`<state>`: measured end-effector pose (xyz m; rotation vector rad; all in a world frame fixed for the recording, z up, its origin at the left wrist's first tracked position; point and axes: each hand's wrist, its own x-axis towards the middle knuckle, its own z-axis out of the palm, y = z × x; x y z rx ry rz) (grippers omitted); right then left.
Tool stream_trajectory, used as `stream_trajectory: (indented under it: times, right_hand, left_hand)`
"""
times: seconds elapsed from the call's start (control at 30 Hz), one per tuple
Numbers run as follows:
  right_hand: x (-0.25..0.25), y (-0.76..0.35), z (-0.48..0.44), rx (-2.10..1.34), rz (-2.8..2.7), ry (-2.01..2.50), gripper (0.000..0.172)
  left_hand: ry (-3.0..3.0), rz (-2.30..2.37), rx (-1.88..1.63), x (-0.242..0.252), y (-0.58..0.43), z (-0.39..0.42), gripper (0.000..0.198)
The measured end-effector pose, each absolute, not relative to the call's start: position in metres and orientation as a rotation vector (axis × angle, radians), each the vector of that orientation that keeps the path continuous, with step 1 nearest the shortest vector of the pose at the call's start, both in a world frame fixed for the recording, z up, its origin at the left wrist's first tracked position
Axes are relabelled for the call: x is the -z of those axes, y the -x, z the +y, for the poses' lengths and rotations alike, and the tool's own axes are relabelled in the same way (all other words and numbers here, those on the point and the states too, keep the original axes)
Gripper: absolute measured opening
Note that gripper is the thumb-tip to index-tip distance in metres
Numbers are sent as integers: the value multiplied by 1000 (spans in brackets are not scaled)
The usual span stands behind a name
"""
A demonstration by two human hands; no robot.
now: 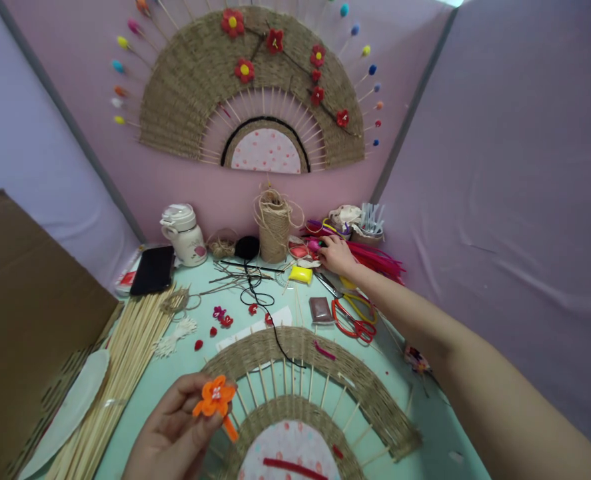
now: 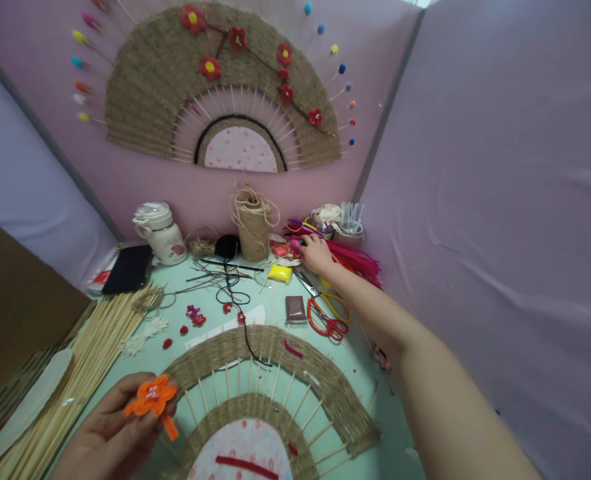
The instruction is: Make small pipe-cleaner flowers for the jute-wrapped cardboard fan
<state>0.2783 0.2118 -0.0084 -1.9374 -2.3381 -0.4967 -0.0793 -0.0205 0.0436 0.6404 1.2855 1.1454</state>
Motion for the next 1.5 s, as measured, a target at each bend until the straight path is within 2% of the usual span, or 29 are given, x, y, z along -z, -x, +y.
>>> stream_trajectory:
  times: [0.23,0.4,0.53,0.67,0.8,0.93,1.03,1.1,1.17,1.3,1.4,1.5]
  right_hand:
    - [11,-270,213,459,-2295,1995,28]
    - [5,-270,209,341,-2044,1911,28]
    - [-9,-267,196,75,-1782,1784,24]
    - [-22,-253,163,-378,-1572,1583,26]
    - [-34,-228,111,-560,-1499,1391,28]
    - [-43,-193,53,-434,-1623,1346,24]
    - [-45,-163,17,-188,-1816,1239,21]
    - [-44,-144,-2,-22,-1881,1237,21]
    - [-42,-128,-16,130,-1960,1284,22]
    - [-36,-110,-33,361,-2135,1311,24]
    - [-32,-107,-39,343,-2184,1264,25]
    - [-33,-112,-40,163,-2066,1224,24]
  left_hand:
    - [-651,1237,-1187,-42,78,-20,47]
    - [-692,1181,-1174,-42,77,-19,46]
    - [-760,1141,-1112,-44,71,-21,53]
    - [-847,1084,-1091,-43,71,-22,62]
    - [-1132,1215,-1278,-32,85,-7,47]
    - [-1650,1573,-1402,-16,106,15,31]
    - [-1835,1758,-1309,-12,111,18,32]
    - [-1802,1758,-1384,-16,103,11,33]
    - [-1657,1525,-1440,-23,86,-1,29]
    - [-1062,948,-1200,-26,47,-24,29]
    - [-860,797,-1181,-22,35,-30,24]
    - [-732,727,-1194,-22,38,-28,18]
